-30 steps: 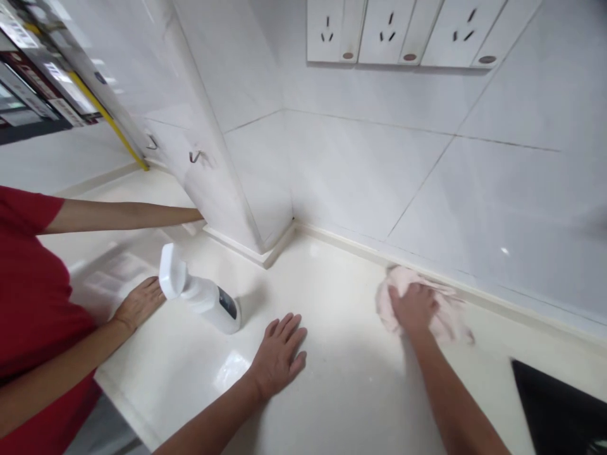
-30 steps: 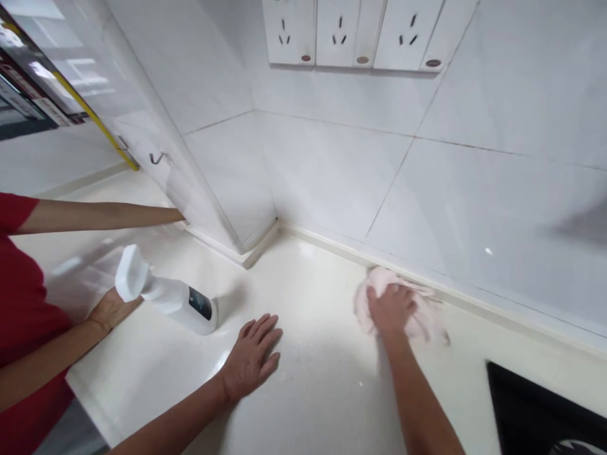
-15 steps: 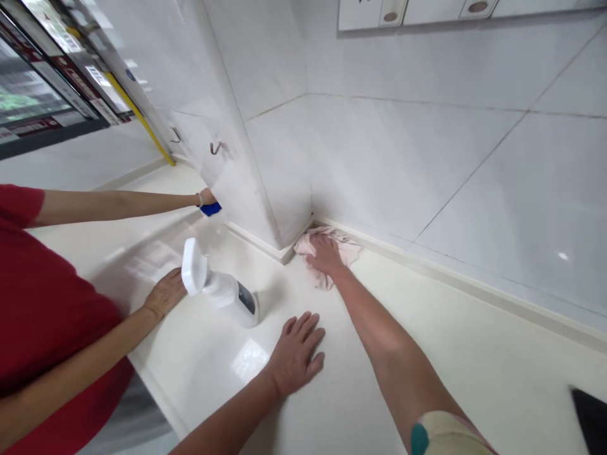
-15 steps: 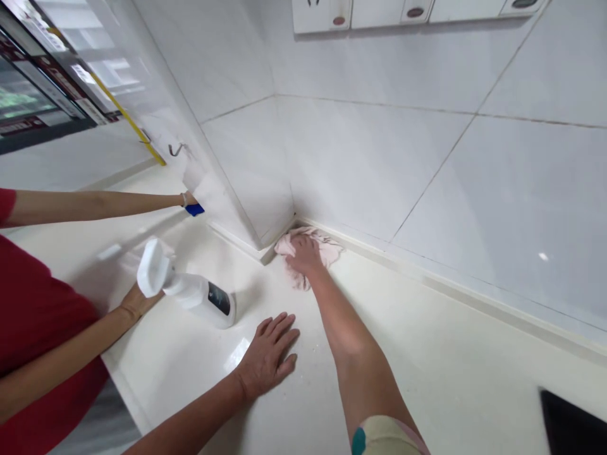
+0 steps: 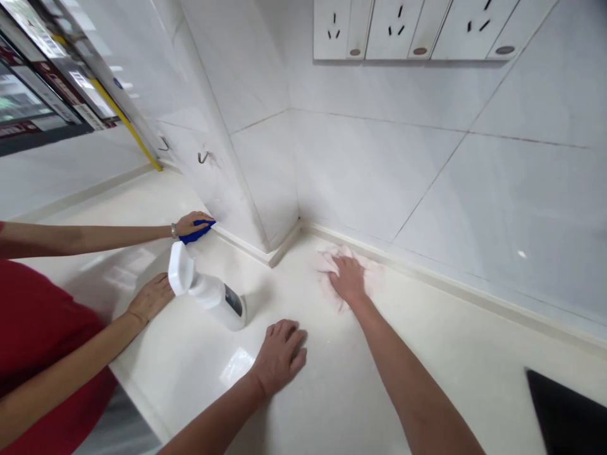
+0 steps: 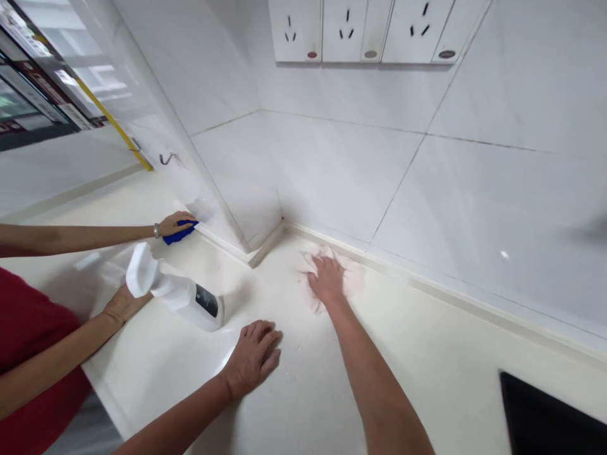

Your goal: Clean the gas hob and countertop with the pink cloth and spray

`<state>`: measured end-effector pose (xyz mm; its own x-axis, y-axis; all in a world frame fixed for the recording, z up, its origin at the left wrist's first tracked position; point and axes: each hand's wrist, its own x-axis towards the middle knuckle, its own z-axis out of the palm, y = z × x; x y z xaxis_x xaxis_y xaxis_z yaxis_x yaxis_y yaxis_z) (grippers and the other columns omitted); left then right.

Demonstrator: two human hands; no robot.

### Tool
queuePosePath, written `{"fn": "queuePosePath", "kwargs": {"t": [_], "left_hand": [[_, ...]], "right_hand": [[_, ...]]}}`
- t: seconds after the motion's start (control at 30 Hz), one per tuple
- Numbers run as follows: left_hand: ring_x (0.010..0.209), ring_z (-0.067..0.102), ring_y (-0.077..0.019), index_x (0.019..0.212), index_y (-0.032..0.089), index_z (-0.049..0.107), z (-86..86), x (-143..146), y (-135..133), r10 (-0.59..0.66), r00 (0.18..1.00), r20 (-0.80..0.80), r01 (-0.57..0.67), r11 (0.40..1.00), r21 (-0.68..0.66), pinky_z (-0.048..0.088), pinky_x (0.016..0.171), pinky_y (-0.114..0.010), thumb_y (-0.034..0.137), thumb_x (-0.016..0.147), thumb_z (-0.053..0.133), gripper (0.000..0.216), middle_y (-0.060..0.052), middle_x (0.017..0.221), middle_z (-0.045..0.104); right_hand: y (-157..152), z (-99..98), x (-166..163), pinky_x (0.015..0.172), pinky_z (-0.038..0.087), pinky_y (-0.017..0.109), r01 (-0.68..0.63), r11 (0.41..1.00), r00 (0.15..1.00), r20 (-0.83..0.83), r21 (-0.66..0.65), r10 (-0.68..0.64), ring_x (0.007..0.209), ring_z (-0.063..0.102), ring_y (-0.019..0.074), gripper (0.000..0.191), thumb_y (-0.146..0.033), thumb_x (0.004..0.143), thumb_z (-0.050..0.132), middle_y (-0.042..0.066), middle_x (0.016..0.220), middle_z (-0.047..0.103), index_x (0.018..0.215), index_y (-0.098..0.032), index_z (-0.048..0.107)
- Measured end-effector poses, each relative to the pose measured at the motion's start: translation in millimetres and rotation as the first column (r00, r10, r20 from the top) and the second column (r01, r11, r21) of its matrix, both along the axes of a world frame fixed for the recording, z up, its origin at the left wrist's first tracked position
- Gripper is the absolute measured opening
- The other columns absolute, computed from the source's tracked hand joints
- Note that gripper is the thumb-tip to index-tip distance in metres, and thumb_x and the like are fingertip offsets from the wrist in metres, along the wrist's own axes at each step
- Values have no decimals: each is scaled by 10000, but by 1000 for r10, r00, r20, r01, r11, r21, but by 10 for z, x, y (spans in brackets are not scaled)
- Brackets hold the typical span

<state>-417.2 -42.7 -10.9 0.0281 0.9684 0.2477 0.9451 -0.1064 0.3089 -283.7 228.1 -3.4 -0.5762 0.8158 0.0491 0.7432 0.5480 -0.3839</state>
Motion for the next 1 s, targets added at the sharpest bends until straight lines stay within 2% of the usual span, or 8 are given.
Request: {"fn": "queuePosePath", "kwargs": {"t": [0.17, 0.27, 0.37, 0.47, 0.53, 0.7, 0.83, 1.0], "left_hand": [[1119, 545, -287, 1199, 212, 629, 6, 23, 7, 6, 1000, 6, -6, 1000, 8, 426, 940, -452, 217, 909, 601, 291, -114, 1209, 614], [1119, 544, -288, 1185, 220, 627, 5, 29, 11, 18, 1000, 4, -18, 1000, 6, 423, 934, -447, 214, 888, 611, 298, -110, 1208, 620], [1123, 544, -290, 1191, 225, 625, 9, 31, 13, 25, 1000, -3, -25, 1000, 0, 422, 937, -450, 222, 892, 602, 300, -108, 1212, 624], [1127, 548, -288, 1192, 222, 629, 13, 29, 13, 22, 1000, -8, -22, 1000, 8, 427, 939, -451, 223, 900, 592, 294, -111, 1212, 623], [1129, 551, -289, 1189, 216, 630, 8, 24, 11, 14, 1000, -11, -14, 1000, 26, 431, 936, -453, 221, 905, 592, 287, -116, 1210, 623], [1128, 562, -288, 1212, 212, 631, -14, -19, 10, 4, 1000, -18, -3, 998, 59, 454, 933, -455, 244, 934, 591, 282, -127, 1211, 625], [1129, 579, -289, 1212, 223, 646, -40, -73, 19, -3, 1000, -25, 5, 998, 69, 475, 924, -451, 278, 951, 596, 272, -125, 1210, 639], [1138, 600, -298, 1209, 226, 660, -89, -131, 35, 6, 999, -36, -3, 997, 80, 490, 935, -468, 322, 966, 602, 268, -127, 1218, 661]], "right_hand": [[-175, -487, 1475, 1012, 431, 543, 426, 878, 899, -215, 220, -382, 1173, 557, 390, 520, -358, 929, 454, 228, 1243, 662, 1337, -96, 643], [-202, -628, 1723, 986, 440, 547, 550, 799, 828, -289, 245, -481, 1115, 582, 403, 539, -399, 934, 435, 245, 1150, 680, 1307, -69, 641], [-141, -485, 1252, 1070, 398, 555, 443, 878, 892, -191, 181, -411, 1243, 543, 404, 540, -402, 949, 433, 226, 1337, 652, 1356, -113, 641], [-37, -179, 330, 1174, 276, 606, 308, 950, 951, -16, 43, -308, 1459, 371, 431, 595, -408, 986, 431, 201, 1629, 443, 1510, -152, 551], [28, 11, -318, 1203, 208, 633, 53, 996, 997, 58, -73, -49, 1537, 263, 437, 659, -405, 1008, 427, 235, 1692, 331, 1607, -129, 428], [89, 184, -1328, 1246, 236, 388, -361, 925, 932, -23, -121, 361, 1527, 353, 242, 586, -525, 950, 618, 47, 1588, 531, 1487, -297, 561], [152, 126, -1199, 1281, 170, 413, -353, 931, 936, -35, -91, 351, 1562, 302, 229, 569, -481, 979, 594, 71, 1606, 509, 1498, -254, 538], [188, 26, -81, 1295, 117, 475, -109, 993, 994, -10, -42, 109, 1587, 274, 258, 599, -400, 1026, 483, 136, 1671, 427, 1585, -188, 453]]}}
